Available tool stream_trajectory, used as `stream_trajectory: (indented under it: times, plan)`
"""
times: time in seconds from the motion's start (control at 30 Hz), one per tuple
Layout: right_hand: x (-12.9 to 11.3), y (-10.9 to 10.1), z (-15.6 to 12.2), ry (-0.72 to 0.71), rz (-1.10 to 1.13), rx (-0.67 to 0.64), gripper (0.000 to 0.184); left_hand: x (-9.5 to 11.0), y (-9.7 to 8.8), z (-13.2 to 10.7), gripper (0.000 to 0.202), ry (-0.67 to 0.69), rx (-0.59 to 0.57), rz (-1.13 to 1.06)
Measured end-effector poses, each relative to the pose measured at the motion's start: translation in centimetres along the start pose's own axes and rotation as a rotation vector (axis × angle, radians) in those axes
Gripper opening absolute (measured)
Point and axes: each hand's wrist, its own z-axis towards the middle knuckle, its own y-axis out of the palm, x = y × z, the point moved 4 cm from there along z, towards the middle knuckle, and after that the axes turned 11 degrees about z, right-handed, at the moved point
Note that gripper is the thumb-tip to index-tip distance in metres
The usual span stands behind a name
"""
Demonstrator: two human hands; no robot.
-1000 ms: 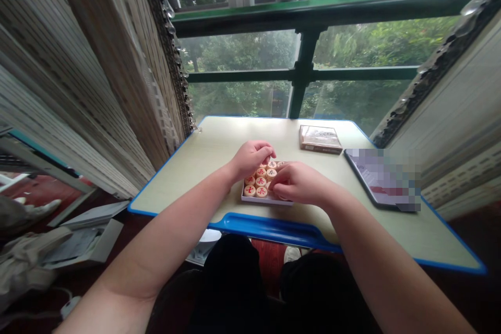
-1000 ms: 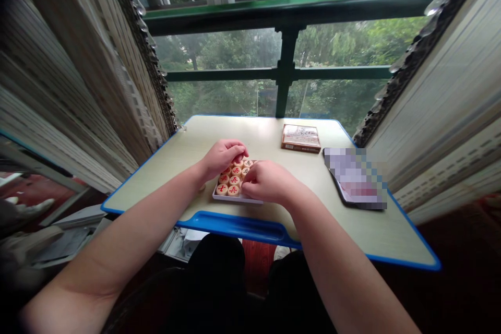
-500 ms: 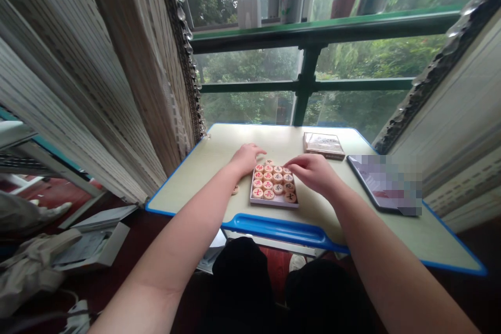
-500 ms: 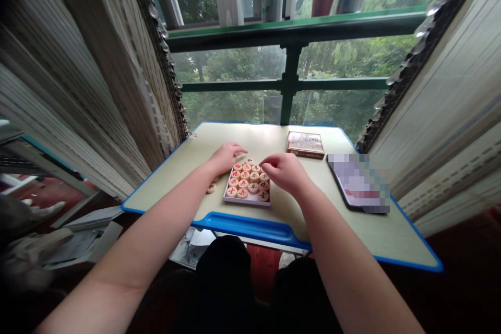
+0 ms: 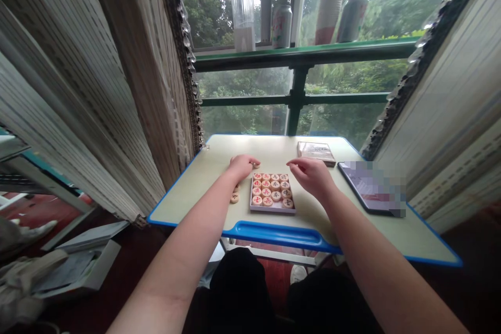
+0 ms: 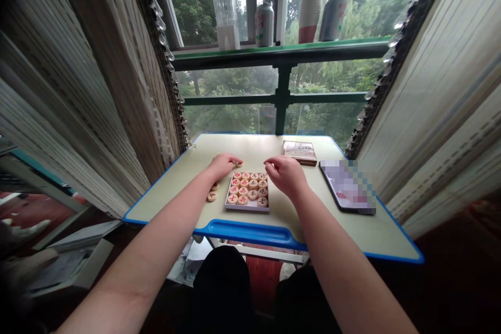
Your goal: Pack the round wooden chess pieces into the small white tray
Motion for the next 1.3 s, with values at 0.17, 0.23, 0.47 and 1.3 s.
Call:
stream_trajectory:
  times: [0.17,0.23,0.47,1.3]
  plan:
    - [0.0,0.1,0.0,-0.003,-0.014,-0.006,0.025,-0.8,-0.7,0.0,0.028,-0.04,0.028,0.095]
    - [0.1,0.2,0.0,-0.005,-0.026,-0.012,0.025,-1.0,-1.1,0.0,0.023,-0.11,0.057,0.122]
    - [0.5,0.4,0.1,0.013,-0.061,-0.012,0.025,3.7,-2.8,-2.5,0.028,0.173,0.088,-0.312]
    - [0.0,0.4,-0.1,-0.034,-0.035,-0.06,0.023,8.2,-2.3,-6.0,0.024,0.584,-0.264,-0.034]
